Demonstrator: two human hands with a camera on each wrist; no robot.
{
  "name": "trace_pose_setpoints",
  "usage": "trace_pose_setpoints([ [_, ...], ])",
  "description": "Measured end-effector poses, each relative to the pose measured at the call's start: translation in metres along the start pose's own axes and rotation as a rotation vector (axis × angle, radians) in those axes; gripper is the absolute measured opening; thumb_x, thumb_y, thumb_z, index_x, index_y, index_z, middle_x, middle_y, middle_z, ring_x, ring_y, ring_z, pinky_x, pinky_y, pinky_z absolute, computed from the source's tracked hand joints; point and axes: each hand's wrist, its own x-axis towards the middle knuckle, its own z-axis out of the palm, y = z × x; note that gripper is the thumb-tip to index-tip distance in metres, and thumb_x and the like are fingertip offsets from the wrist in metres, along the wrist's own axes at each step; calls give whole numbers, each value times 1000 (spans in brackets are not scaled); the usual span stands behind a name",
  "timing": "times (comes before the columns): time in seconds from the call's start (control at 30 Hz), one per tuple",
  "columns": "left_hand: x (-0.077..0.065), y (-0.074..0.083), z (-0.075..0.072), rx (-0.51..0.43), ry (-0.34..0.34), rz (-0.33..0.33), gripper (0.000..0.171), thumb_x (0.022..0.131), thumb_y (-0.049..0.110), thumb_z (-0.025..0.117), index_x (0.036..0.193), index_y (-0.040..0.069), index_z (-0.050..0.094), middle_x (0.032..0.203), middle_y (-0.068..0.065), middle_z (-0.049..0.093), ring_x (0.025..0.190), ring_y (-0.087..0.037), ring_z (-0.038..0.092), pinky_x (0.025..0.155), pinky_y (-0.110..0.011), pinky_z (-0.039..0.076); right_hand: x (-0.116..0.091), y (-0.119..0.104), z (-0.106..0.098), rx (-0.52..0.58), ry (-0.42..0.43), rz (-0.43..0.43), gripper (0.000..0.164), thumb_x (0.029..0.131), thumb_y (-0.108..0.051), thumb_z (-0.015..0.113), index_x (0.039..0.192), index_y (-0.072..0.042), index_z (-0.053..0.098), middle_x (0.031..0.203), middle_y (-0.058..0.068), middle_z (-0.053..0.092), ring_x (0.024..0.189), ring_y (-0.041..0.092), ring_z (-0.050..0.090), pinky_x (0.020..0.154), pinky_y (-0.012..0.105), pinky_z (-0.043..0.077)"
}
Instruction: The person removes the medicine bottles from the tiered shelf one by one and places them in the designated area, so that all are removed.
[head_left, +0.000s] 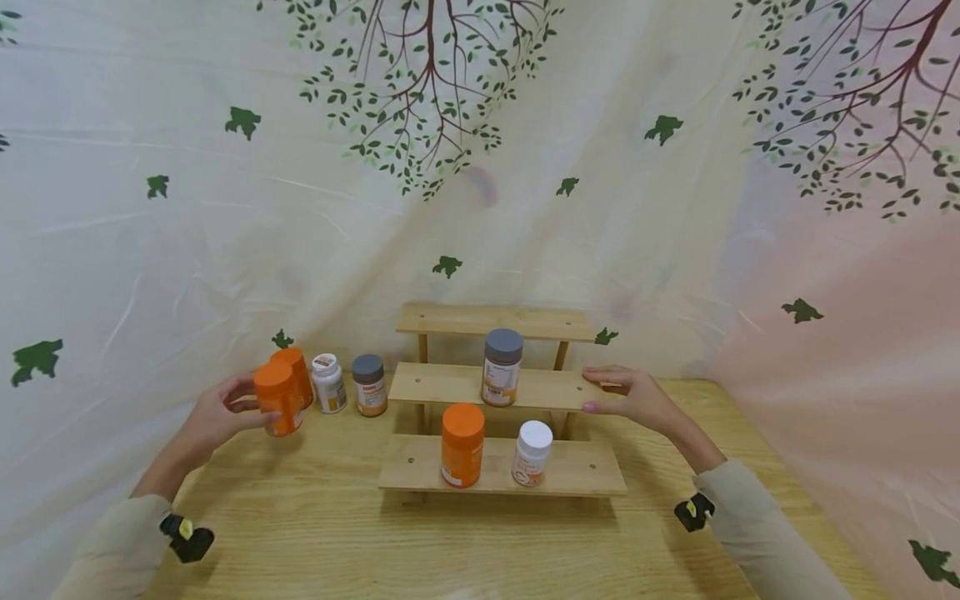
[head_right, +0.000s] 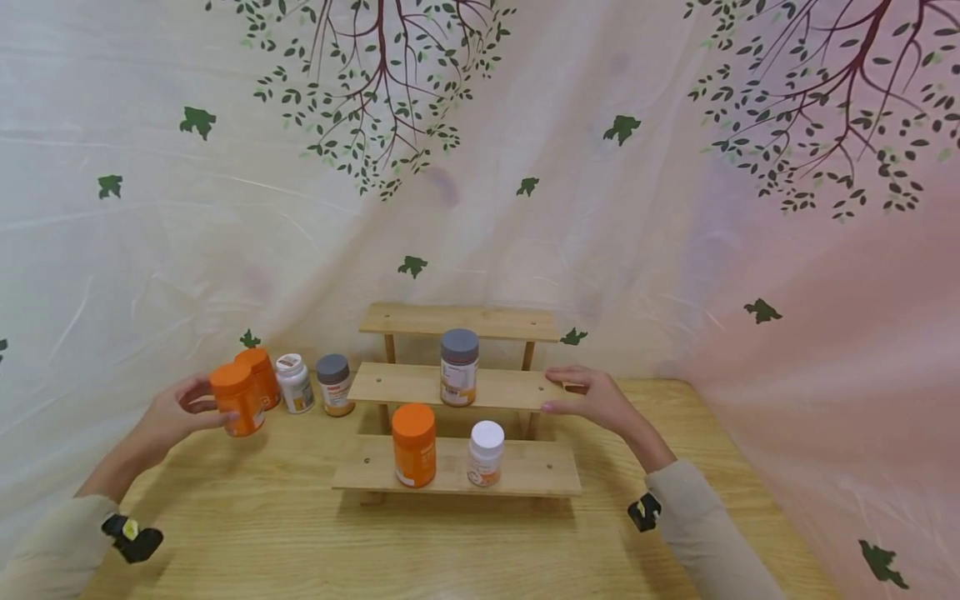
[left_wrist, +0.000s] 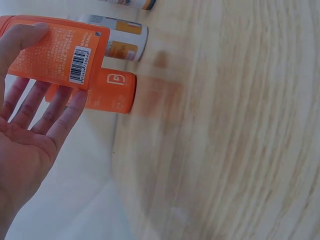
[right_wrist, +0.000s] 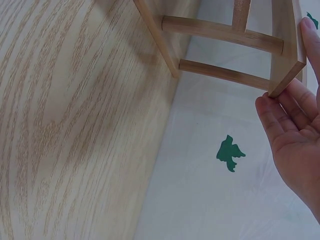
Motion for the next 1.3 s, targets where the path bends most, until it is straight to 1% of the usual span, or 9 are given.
trace_pose_setpoints([
  [0.27,-1,-12,3,42,20,-54,67,90,14,79,144,-4,42,109,32,56,97,8,61,82,-18,57,-1,0,-1,-2,-1,-23,62,86,-24,83,138,0,61,147,19,57,138,41,50,109,58,46],
  [0.4,-3,-16,4,57,37,-62,73,91,16,79,147,-6,38,111,31,53,97,11,59,82,-16,56,-1,1,-1,9,-2,-26,61,85,-23,83,138,0,62,147,19,58,139,41,50,109,58,46],
  [0.77,-4,-31,3,77,79,-74,76,91,23,80,148,-5,38,113,34,49,96,17,56,81,-12,55,-1,1,0,-8,11,-23,62,85,-26,84,138,-2,62,146,18,58,138,41,50,109,58,46],
  [1.0,-3,-35,4,77,93,-61,70,90,21,80,144,-3,42,112,36,50,96,17,56,81,-10,53,0,0,-2,2,3,-37,60,86,-22,83,138,-1,62,146,19,58,139,41,50,109,54,48],
  [1.07,-3,-36,5,83,94,-72,71,90,21,80,144,-4,42,118,27,55,96,17,55,81,-9,53,0,-1,-2,7,2,-35,59,86,-21,83,138,-1,62,146,19,58,139,41,50,109,54,48],
  [1.13,-3,-36,7,94,95,-92,74,90,23,80,146,-5,40,127,7,61,95,17,54,81,-8,52,-1,-1,-2,8,1,-33,59,86,-21,83,138,-1,62,146,19,58,139,41,50,109,54,48],
  [1.23,-3,-37,8,120,87,-116,79,91,26,79,148,-8,36,142,-23,53,94,19,50,80,-7,51,-1,-1,-2,10,0,-30,59,86,-21,83,138,-1,63,146,19,58,139,41,50,109,53,48],
  [1.27,-2,-37,8,123,90,-121,79,91,27,79,148,-8,36,144,-28,49,94,19,50,80,-6,51,-1,-1,-1,10,0,-29,59,86,-21,83,138,-2,63,146,19,58,139,41,50,110,53,47],
  [1.3,-2,-38,8,124,92,-123,80,91,27,79,148,-8,36,143,-25,51,94,20,49,80,-6,51,-1,-1,-1,10,-1,-28,59,86,-21,83,138,-2,63,146,19,58,139,40,50,110,53,47],
])
